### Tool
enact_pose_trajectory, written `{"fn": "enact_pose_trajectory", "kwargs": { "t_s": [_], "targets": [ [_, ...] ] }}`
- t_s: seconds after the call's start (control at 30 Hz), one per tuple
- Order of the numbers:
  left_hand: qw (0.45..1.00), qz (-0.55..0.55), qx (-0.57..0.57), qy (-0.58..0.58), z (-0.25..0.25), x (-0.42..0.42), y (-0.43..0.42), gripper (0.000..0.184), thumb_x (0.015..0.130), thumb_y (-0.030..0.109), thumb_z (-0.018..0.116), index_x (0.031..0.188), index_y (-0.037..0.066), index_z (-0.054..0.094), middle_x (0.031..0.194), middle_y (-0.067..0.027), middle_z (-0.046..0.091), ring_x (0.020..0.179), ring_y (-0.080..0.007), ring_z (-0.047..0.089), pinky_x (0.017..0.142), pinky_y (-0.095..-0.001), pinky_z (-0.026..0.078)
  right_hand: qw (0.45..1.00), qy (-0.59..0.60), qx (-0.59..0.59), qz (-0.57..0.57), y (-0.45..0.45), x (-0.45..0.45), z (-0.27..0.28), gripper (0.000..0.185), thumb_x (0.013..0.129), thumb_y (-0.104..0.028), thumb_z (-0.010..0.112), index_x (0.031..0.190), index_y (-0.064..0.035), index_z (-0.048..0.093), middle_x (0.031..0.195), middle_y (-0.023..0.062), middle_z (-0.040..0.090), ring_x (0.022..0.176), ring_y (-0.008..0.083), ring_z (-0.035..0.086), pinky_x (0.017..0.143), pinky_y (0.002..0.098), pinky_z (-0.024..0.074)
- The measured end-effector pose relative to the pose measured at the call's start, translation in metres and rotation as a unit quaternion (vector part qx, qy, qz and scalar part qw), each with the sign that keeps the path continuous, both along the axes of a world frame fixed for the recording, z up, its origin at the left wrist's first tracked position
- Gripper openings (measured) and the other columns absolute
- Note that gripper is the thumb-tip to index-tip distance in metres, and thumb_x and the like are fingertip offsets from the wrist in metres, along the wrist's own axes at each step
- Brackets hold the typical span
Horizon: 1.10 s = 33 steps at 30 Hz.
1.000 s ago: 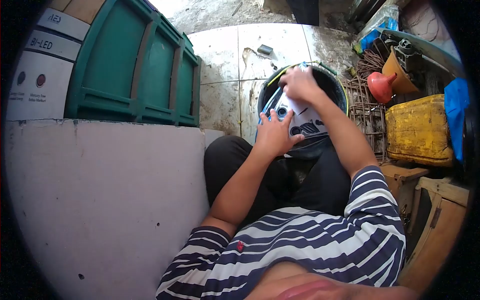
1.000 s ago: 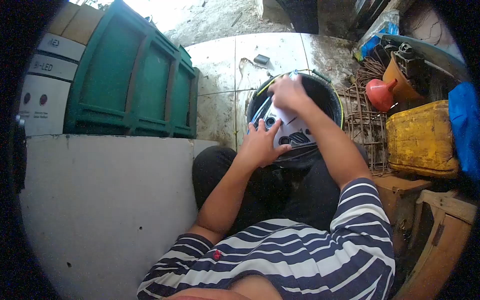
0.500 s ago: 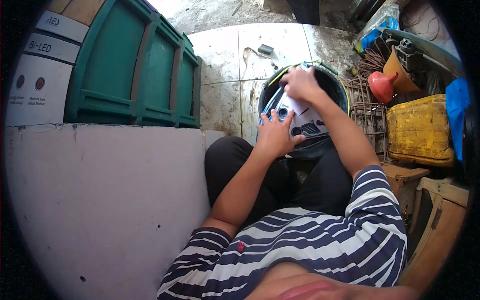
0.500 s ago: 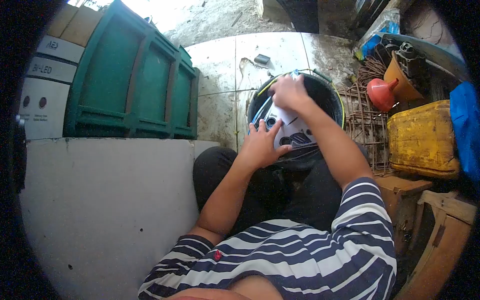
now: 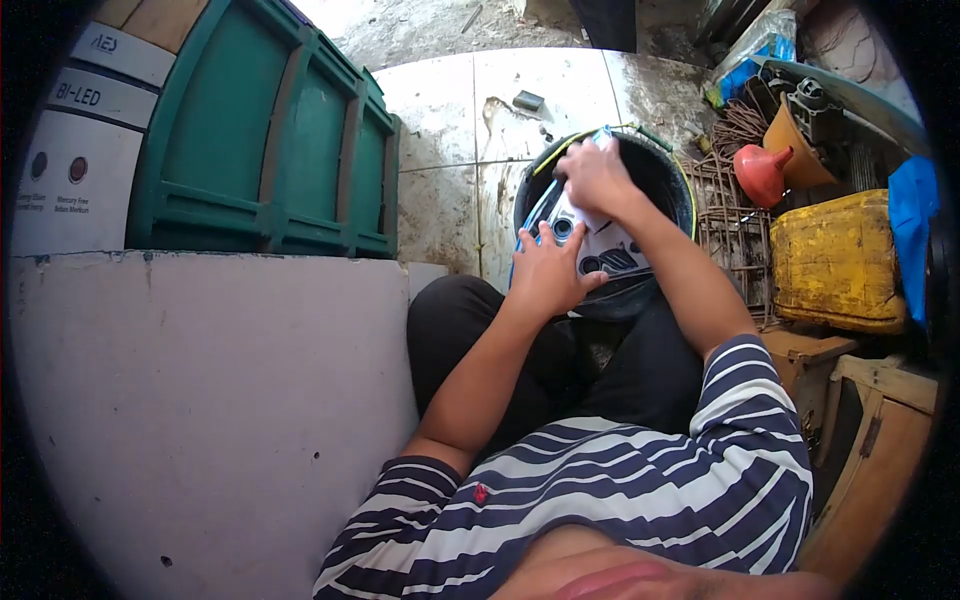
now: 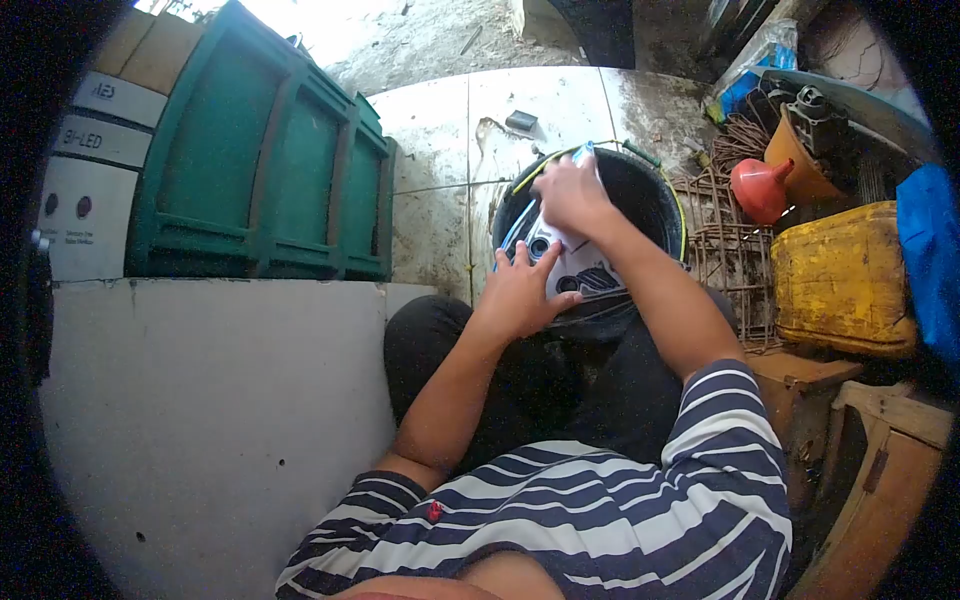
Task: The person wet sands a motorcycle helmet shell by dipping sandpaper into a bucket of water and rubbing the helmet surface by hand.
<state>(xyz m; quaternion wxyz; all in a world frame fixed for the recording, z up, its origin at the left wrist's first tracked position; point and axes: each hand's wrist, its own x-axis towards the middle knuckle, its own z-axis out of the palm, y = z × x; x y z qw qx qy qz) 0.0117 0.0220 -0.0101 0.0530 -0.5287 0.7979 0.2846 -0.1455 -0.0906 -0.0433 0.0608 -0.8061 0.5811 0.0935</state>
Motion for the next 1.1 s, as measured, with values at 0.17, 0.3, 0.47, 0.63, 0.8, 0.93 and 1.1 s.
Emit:
{"fn": "enact_pose_trajectory", "kwargs": {
  "t_s": [0.17,0.3,0.47,0.63,0.8,0.93,1.1],
  "targets": [
    [1.0,-0.002,-0.013,0.016,-0.008,0.003,0.001,0.091,0.091,0.068,0.07,0.163,0.023,0.041,0.156,-0.0415,0.041,0.142,-0.0678,0.038,0.112,-0.0629,0.045,1.0,-0.007,-0.014,-0.012,-0.002,-0.003,0.001,0.026,0.09,-0.026,0.067,0.113,-0.0204,0.081,0.123,0.0069,0.072,0.123,0.0257,0.064,0.104,0.0591,0.0424],
    [1.0,-0.001,0.007,0.004,0.002,0.001,-0.001,0.092,0.091,0.068,0.071,0.164,0.021,0.04,0.156,-0.0413,0.041,0.142,-0.0677,0.038,0.111,-0.0636,0.046,0.999,-0.028,-0.045,-0.01,-0.003,-0.012,-0.005,0.026,0.089,-0.027,0.07,0.111,-0.0192,0.081,0.116,0.0074,0.073,0.118,0.0261,0.066,0.102,0.0609,0.0423],
    [1.0,-0.003,0.0,0.006,0.001,0.002,-0.001,0.091,0.09,0.067,0.072,0.163,0.022,0.041,0.155,-0.0411,0.042,0.14,-0.0676,0.04,0.109,-0.0649,0.047,1.0,-0.021,0.008,0.01,0.003,0.003,0.001,0.027,0.088,-0.029,0.07,0.111,-0.0207,0.081,0.118,0.0075,0.072,0.12,0.0261,0.065,0.104,0.0623,0.042],
    [1.0,0.0,-0.01,0.008,0.001,0.001,0.001,0.092,0.09,0.067,0.072,0.163,0.021,0.041,0.155,-0.0413,0.043,0.14,-0.0675,0.041,0.108,-0.0647,0.047,0.998,-0.053,-0.025,-0.036,-0.006,-0.018,0.0,0.023,0.093,-0.027,0.069,0.112,-0.0218,0.08,0.121,0.0078,0.071,0.123,0.0264,0.063,0.104,0.0632,0.0419],
    [1.0,-0.004,0.002,0.0,0.001,0.003,-0.001,0.091,0.091,0.068,0.071,0.163,0.022,0.041,0.155,-0.0411,0.043,0.14,-0.0673,0.041,0.109,-0.0645,0.047,0.999,-0.016,0.052,0.004,0.004,0.004,0.008,0.026,0.092,-0.032,0.068,0.113,-0.0233,0.08,0.122,0.0086,0.07,0.123,0.0265,0.064,0.106,0.0628,0.0415],
    [1.0,0.004,-0.002,0.014,0.0,0.002,0.001,0.092,0.091,0.068,0.07,0.164,0.022,0.04,0.156,-0.0407,0.042,0.142,-0.0671,0.039,0.111,-0.0645,0.044,0.994,-0.072,-0.03,-0.079,-0.009,-0.024,-0.011,0.022,0.093,-0.029,0.067,0.11,-0.0248,0.08,0.117,0.0067,0.071,0.118,0.0259,0.066,0.103,0.0607,0.0423],
    [1.0,0.0,0.013,0.007,0.002,0.003,-0.004,0.094,0.091,0.069,0.069,0.166,0.022,0.037,0.159,-0.04,0.039,0.144,-0.0656,0.037,0.112,-0.0659,0.043,0.998,0.008,0.054,0.023,0.009,0.012,0.013,0.028,0.09,-0.025,0.067,0.114,-0.019,0.08,0.122,0.0097,0.071,0.126,0.0269,0.063,0.107,0.066,0.0394]
  ]
}}
